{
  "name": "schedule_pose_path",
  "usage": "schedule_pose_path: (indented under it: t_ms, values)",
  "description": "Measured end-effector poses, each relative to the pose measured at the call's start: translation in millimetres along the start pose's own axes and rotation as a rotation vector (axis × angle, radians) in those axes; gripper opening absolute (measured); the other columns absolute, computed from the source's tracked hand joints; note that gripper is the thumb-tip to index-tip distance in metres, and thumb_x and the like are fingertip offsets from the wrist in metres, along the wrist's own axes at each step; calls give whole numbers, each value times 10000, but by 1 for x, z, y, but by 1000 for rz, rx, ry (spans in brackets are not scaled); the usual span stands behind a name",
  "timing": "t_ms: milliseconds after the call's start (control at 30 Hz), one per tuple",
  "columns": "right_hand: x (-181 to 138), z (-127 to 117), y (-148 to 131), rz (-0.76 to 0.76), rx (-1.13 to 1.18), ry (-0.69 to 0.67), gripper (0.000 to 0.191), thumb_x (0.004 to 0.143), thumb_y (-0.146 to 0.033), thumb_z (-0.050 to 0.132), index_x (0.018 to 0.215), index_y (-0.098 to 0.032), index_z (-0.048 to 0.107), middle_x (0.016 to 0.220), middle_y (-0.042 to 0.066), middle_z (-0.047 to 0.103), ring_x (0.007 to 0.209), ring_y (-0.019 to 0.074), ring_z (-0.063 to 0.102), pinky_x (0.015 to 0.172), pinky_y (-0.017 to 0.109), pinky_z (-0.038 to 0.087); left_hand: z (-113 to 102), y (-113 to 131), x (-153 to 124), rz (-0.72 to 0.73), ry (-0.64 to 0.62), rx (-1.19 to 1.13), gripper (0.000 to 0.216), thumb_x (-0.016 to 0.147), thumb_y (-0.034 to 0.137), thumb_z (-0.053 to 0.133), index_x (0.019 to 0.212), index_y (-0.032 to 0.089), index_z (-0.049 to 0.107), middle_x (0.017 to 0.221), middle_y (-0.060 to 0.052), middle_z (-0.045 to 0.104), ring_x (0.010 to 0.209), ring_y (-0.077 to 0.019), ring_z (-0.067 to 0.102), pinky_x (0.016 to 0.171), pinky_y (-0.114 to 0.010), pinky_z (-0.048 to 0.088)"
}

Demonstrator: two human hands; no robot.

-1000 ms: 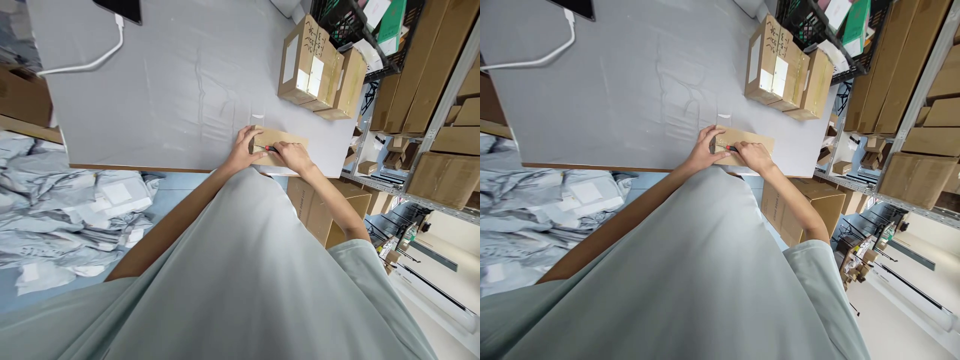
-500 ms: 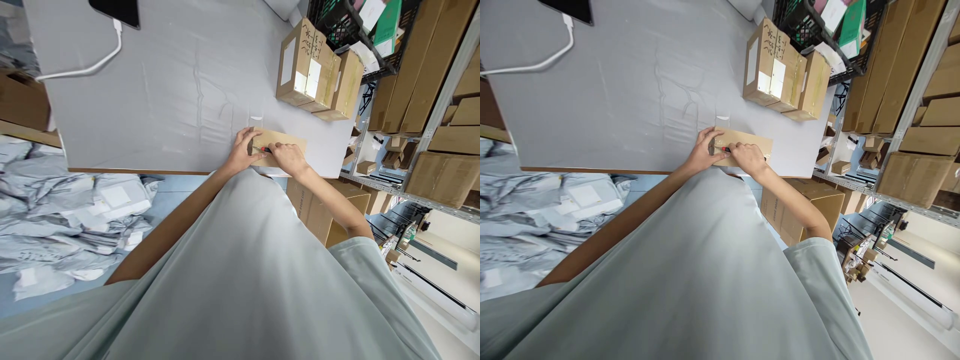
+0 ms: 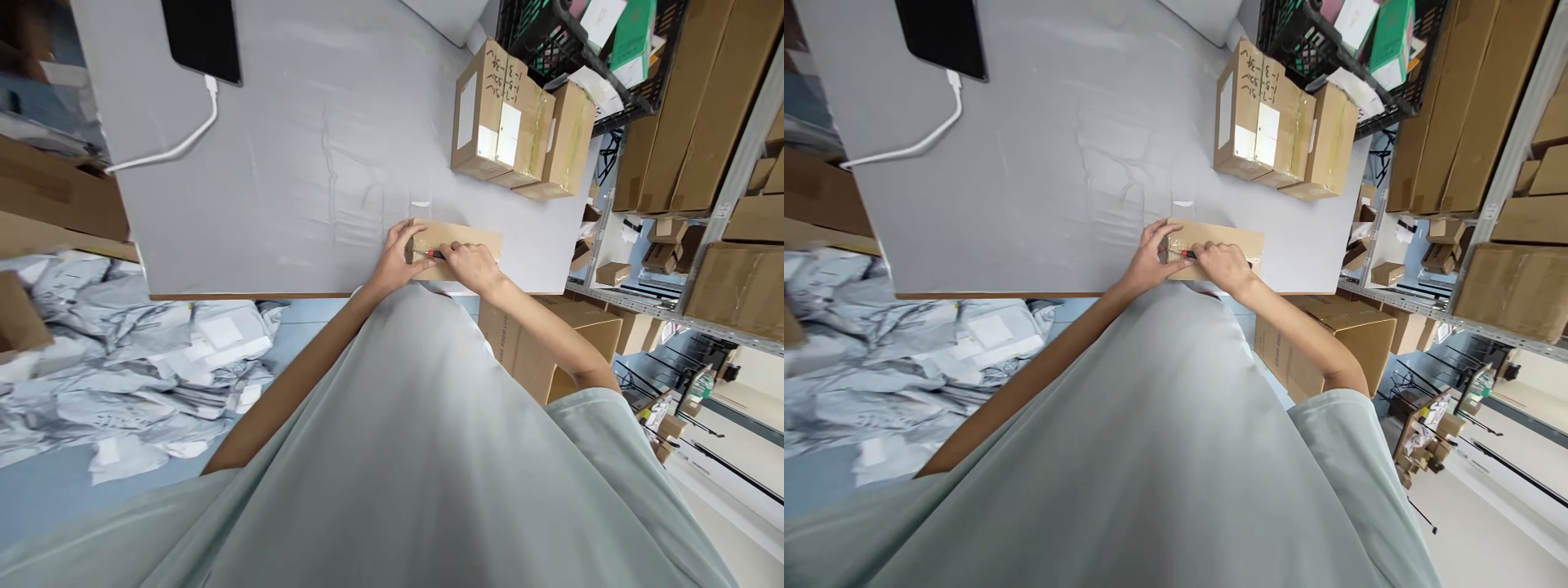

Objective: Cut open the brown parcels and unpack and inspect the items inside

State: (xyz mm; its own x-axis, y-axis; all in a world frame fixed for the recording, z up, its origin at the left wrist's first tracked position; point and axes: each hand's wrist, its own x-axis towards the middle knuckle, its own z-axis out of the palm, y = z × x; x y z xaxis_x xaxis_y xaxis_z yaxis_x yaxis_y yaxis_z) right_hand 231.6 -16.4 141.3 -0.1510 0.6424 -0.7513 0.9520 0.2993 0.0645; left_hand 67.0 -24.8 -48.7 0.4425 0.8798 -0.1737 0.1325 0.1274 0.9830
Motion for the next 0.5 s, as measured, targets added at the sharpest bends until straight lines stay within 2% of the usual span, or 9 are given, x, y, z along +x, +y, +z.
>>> schedule_pose_path:
  t_ms: [167,300,400,500]
  values:
    - [-4,8,14,-25,76,24,499,1225,-468,330,1436,-152,655,1333,217,786,1204,323,784,901,379,569,-6,6,-4,-45,-17,10,902,786,712,919,1528,295,620,1694,-171,458,1642,-397,422,1295,-551,483]
    - [-11,18,43,9,209,104,480,1222,-515,357,1396,-197,672,1318,170,796,1178,298,780,856,347,541,-14,19,-7,-114,-43,31,892,796,749,885,1519,302,615,1702,-180,460,1635,-405,442,1227,-558,551]
    - [-12,34,77,78,362,226,422,1198,-545,463,1321,-216,698,1274,137,804,1130,283,768,837,329,512,-23,35,1,-132,13,164,750,845,715,851,1439,291,676,1754,-168,420,1682,-394,386,1316,-579,454]
    - [-4,55,125,216,505,397,290,1174,-435,552,1193,-210,734,1198,129,803,1107,281,734,888,327,495,-28,49,32,-90,109,275,634,930,649,788,1441,285,694,1770,-145,446,1683,-363,402,1379,-568,359]
